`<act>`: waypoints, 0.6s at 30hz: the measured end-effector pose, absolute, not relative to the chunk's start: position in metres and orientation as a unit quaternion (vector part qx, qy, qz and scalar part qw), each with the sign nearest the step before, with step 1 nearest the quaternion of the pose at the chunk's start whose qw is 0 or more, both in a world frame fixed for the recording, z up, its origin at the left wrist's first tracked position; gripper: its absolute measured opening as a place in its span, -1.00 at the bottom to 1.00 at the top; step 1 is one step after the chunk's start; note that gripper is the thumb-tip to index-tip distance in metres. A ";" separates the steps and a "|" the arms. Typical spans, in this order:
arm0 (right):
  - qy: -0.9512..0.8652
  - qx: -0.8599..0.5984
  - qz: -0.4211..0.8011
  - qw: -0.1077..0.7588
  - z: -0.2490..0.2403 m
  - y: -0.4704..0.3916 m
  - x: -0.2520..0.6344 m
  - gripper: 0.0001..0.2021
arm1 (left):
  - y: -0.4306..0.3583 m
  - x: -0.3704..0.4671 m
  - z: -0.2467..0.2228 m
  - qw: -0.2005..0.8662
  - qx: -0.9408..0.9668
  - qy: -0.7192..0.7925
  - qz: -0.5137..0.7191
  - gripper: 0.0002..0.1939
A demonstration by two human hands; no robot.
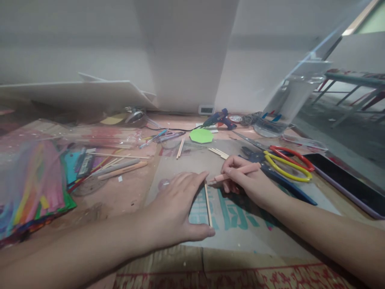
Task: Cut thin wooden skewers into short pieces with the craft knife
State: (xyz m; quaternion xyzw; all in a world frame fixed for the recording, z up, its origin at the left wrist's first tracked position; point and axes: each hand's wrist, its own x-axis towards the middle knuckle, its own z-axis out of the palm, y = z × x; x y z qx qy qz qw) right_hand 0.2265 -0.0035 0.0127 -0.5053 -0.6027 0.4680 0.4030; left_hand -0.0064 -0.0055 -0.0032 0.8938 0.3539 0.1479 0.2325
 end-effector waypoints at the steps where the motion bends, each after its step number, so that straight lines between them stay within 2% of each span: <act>1: -0.602 -0.503 0.470 0.405 0.012 -0.003 0.227 -0.79 | -0.006 -0.006 -0.003 0.233 0.893 0.355 0.146 0.08; 9: -0.610 -0.512 0.454 0.400 0.014 -0.004 0.226 -0.76 | -0.006 -0.005 0.000 0.218 0.895 0.364 0.141 0.09; 18: -0.598 -0.520 0.463 0.397 0.012 -0.006 0.229 -0.73 | -0.005 -0.005 0.000 0.252 0.886 0.366 0.131 0.14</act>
